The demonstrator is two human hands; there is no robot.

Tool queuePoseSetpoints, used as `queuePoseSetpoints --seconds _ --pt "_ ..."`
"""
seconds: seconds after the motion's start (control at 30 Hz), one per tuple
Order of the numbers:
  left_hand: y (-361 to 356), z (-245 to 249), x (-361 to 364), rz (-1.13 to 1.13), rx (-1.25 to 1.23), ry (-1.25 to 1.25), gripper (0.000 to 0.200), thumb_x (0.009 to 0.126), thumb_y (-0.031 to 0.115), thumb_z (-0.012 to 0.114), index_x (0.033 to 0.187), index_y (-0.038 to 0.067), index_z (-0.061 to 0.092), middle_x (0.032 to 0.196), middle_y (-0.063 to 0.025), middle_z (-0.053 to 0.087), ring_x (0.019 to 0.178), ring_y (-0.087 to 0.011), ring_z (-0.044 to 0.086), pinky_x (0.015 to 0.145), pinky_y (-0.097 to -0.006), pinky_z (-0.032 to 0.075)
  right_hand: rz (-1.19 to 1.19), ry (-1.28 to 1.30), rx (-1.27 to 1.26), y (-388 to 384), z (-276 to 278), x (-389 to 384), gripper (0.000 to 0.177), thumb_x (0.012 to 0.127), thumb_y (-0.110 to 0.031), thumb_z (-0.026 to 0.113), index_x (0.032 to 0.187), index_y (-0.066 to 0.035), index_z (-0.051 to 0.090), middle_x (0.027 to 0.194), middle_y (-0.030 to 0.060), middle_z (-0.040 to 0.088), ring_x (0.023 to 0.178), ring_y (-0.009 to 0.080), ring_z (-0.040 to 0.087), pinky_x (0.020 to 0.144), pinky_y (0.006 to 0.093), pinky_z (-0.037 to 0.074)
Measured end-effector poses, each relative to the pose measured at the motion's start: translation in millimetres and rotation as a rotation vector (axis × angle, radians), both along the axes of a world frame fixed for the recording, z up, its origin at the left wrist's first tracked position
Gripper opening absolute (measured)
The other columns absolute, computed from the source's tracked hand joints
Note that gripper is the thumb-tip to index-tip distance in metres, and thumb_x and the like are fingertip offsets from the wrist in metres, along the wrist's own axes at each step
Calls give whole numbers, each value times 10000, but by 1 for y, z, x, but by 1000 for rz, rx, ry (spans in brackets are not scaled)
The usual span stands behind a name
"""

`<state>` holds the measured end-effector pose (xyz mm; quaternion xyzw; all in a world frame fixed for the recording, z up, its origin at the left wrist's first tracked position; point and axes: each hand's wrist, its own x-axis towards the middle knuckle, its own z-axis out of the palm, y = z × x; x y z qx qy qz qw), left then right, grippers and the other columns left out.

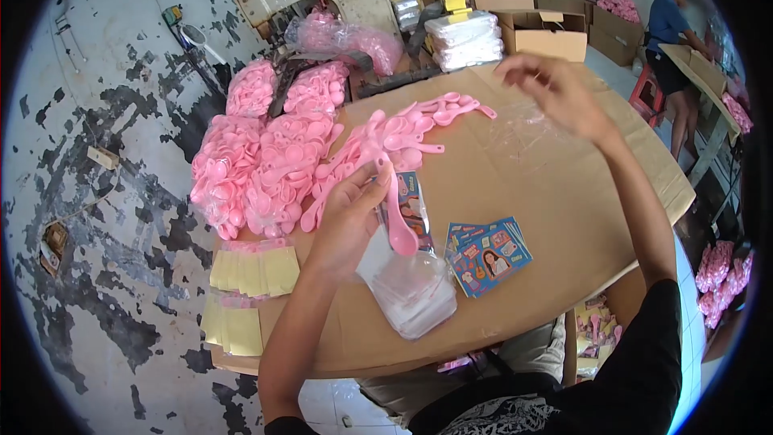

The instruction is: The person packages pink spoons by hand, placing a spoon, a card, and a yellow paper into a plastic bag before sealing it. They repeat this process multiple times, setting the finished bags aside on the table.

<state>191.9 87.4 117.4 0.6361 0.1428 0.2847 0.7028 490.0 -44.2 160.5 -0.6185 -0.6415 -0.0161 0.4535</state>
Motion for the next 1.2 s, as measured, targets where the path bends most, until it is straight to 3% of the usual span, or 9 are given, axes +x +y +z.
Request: queuePoseSetpoints --seconds 0.07,0.27,0.4,0.43,0.5,0.57,0.7,0.9,1.2 --pt "-2 -1 0 -12 -140 -94 342 1002 305 468 1150 5 537 868 -73 621 691 -180 611 701 -329 509 184 77 -116 3 5 -49 287 969 -176 491 1147 0 631 1062 118 676 996 190 622 875 328 486" --pt "-5 -25 -6 -466 -477 -337 326 1027 394 322 1004 120 496 706 -16 458 543 -128 417 537 -253 349 520 80 -97 52 -18 -132 390 928 -301 631 1215 -40 588 1127 68 617 970 146 576 795 295 483" --pt "-7 -34 -11 -388 -458 -280 411 998 485 336 1009 111 504 694 -2 402 557 -123 376 532 -264 309 678 290 -47 76 -27 -148 260 890 -176 692 1093 -34 613 1037 51 630 896 110 591 744 269 489" --pt "-6 -32 -13 -380 -498 -268 465 998 500 310 1083 94 521 818 -48 523 629 -151 495 598 -267 400 684 404 -114 75 -25 -149 222 884 -151 696 1055 -35 614 995 43 633 862 96 592 730 259 491" --pt "-1 -19 -20 -145 -383 -185 517 1002 500 300 1182 63 511 991 -80 569 752 -171 577 713 -285 457 685 638 -254 69 -16 -150 153 873 -100 705 980 -37 616 912 26 640 794 66 594 702 239 494" --pt "-1 -14 -20 31 -247 -316 567 1022 455 322 1352 11 446 1201 -100 591 986 -175 633 906 -309 482 629 551 -170 74 -21 -142 123 873 -93 705 930 -38 611 853 7 636 760 50 589 677 227 495" --pt "3 -11 -26 122 183 -204 434 1039 303 415 1328 -10 499 1063 -55 654 944 -98 623 820 -244 502 550 496 -173 77 -32 -134 106 878 -90 699 919 -29 621 830 -6 640 754 42 587 666 219 494" --pt "-4 -4 -26 333 126 -179 401 1036 266 424 1280 -32 537 983 -83 670 776 -106 648 666 -231 528 640 520 -166 76 -29 -133 166 888 -68 680 1039 -16 635 790 -6 641 721 44 586 653 217 495" --pt "-2 -4 -29 453 178 -124 373 1030 285 454 1226 7 608 812 -1 655 654 -11 559 541 -166 425 665 626 -198 75 -42 -146 199 885 -93 690 1057 -16 624 753 2 651 656 42 576 606 218 489"
